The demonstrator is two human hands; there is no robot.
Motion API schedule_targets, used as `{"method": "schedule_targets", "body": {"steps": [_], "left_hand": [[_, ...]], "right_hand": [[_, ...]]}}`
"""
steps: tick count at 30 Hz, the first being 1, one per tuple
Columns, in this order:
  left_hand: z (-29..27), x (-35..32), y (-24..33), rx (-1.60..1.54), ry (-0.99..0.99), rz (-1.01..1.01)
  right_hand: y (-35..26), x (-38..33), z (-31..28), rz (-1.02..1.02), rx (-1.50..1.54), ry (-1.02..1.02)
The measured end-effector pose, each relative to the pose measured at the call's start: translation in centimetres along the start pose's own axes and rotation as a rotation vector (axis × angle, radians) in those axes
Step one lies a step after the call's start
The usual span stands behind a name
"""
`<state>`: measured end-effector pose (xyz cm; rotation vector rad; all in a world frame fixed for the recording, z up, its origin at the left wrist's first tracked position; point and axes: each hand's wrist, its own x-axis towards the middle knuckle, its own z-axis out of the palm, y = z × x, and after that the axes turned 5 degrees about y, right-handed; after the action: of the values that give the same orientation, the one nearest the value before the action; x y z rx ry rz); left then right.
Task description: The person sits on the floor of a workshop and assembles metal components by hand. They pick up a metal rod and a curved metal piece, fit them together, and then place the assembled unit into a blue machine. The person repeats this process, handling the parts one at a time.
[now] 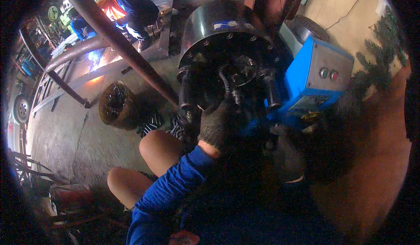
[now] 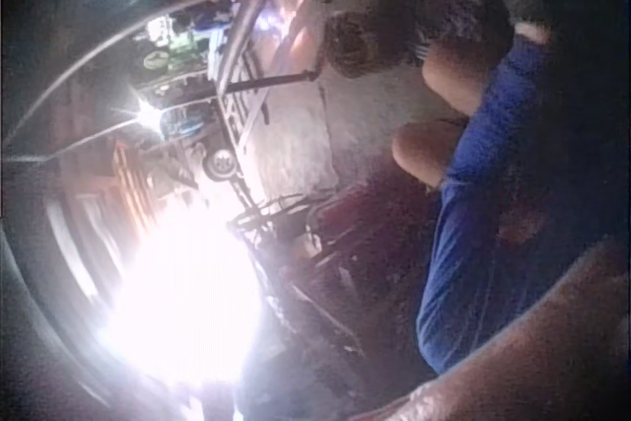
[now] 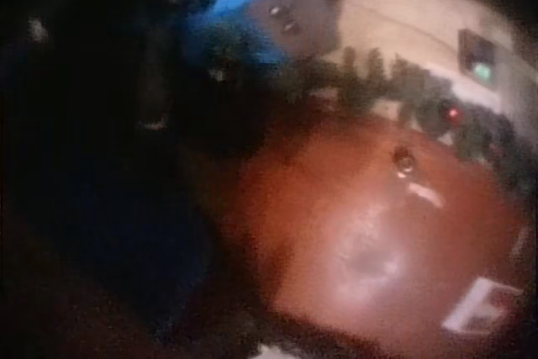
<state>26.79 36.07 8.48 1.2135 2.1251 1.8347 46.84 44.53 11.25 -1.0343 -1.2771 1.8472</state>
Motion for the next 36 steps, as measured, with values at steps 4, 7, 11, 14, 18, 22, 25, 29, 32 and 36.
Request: {"method": "schedule_targets", "body": {"steps": [4,7,11,14,18,22,25,29,32,36], "left_hand": [[1.2,1.3,-1.0,0.335,-0.038,0.22],[1.9,2.8,-0.2,0.285,-0.083,0.025],[1.6,4.7,-1.2,0.27,-0.08,0.104],[0.9,6.6,-4.6,0.093,-0.145,-0.036],[0.9,8.3,-5.4,0.144,-0.101,0.001],[-0.1,8.7,-7.5,0.443,-0.028,0.225],[-0.8,8.9,-6.3,0.598,-0.055,0.173],[-1.0,10.2,-7.9,0.543,-0.078,0.167],[-0.5,10.8,-11.9,0.581,-0.074,0.132],[1.0,11.5,-10.8,0.586,-0.075,0.103]], "right_hand": [[1.3,1.7,-1.2,0.057,-0.06,-0.065],[1.5,1.1,-1.5,-0.012,0.016,-0.095],[1.7,1.4,-1.9,0.09,-0.008,-0.062],[4.8,4.9,-4.1,0.004,-0.259,0.015],[7.4,9.2,-7.2,-0.308,-0.658,0.084],[7.1,8.0,-6.2,-0.227,-0.516,0.056],[6.2,6.7,-6.0,-0.193,-0.407,0.051],[5.1,4.8,-5.1,-0.162,-0.252,0.018],[4.9,3.6,-4.3,-0.153,-0.125,-0.032],[1.7,1.6,-3.5,-0.334,0.022,-0.005]]}}
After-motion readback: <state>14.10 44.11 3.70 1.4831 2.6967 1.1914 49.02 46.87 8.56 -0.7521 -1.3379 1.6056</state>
